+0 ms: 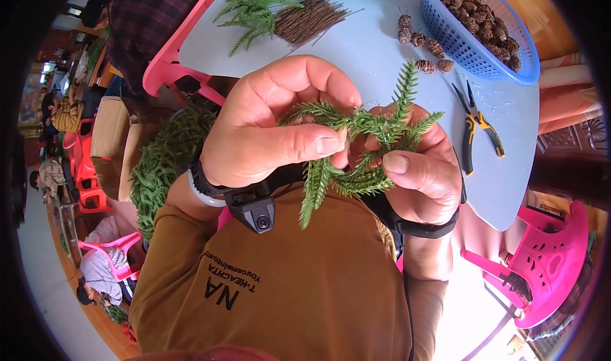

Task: The person trims a green branch with pliers, picks up a wire from the table, and wraps it around the branch. They then select a pinecone from a basket, attach it to the branch by twisting the wire, and trim the excess wire with the pliers.

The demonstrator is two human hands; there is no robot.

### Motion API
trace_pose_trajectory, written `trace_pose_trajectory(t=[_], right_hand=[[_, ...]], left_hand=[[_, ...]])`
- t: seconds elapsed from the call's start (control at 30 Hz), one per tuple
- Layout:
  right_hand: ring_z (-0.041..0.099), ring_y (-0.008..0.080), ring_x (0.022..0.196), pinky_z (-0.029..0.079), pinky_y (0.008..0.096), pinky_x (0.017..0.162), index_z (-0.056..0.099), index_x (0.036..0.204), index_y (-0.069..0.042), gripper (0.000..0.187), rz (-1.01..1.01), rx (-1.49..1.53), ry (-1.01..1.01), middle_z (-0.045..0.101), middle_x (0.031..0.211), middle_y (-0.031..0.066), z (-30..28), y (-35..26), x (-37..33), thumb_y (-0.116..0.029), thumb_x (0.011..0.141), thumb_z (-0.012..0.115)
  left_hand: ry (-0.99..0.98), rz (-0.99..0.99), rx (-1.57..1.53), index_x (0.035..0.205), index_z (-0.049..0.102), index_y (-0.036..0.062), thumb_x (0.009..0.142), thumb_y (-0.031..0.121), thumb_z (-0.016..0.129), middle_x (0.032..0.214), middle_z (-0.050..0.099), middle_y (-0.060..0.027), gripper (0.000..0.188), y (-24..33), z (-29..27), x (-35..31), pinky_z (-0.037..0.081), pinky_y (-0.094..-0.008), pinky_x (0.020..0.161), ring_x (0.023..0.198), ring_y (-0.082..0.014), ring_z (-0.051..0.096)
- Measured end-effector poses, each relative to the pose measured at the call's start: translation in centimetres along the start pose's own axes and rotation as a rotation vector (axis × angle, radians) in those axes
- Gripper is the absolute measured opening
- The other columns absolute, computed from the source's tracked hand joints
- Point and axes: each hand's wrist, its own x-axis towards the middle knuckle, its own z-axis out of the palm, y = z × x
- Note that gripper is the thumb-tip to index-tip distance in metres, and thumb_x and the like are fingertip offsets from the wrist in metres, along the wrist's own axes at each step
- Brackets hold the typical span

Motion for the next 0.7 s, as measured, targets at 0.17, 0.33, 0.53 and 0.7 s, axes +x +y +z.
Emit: trace_pose_trajectory(t=[0.17,0.33,0.53,0.7], right_hand=[[0.060,0.0292,0.088,0.047,0.0389,0.082,0.057,0.096,0.004,0.024,-0.132,0.097,-0.039,0.060,0.091,0.0175,-0.9,1.1,0.8,-0.002,0.073,0.062],[0.058,0.0257,0.087,0.046,0.0368,0.082,0.058,0.093,0.003,0.022,-0.237,-0.043,-0.002,0.059,0.091,0.0164,-1.7,1.9,1.0,0.000,0.072,0.065],[0.055,0.0200,0.085,0.044,0.0326,0.080,0.059,0.091,0.003,0.024,-0.302,-0.271,0.071,0.058,0.089,0.0144,-2.5,1.9,0.8,0.003,0.070,0.071],[0.055,0.0181,0.087,0.043,0.0299,0.079,0.060,0.094,0.003,0.025,-0.329,-0.312,0.016,0.058,0.092,0.0130,-3.5,2.0,1.3,0.003,0.071,0.071]], left_hand=[[-0.033,-0.069,-0.152,0.108,0.053,-0.0014,0.084,0.000,0.060,0.089,0.061,-0.0062,0.024,-0.3,-0.9,0.3,0.048,-0.0218,0.067,0.079,-0.0102,0.060],[0.023,-0.050,0.016,0.104,0.054,-0.0010,0.082,0.000,0.064,0.089,0.062,-0.0065,0.024,-0.4,-0.8,0.6,0.047,-0.0207,0.067,0.076,-0.0094,0.060],[0.009,0.108,0.402,0.095,0.057,-0.0005,0.080,0.000,0.065,0.085,0.062,-0.0036,0.018,-1.3,-1.7,1.0,0.045,-0.0192,0.067,0.077,-0.0063,0.059],[-0.019,0.269,0.702,0.091,0.057,-0.0003,0.080,0.001,0.065,0.082,0.061,-0.0015,0.013,-2.2,-2.4,1.8,0.044,-0.0195,0.065,0.074,-0.0049,0.057]])
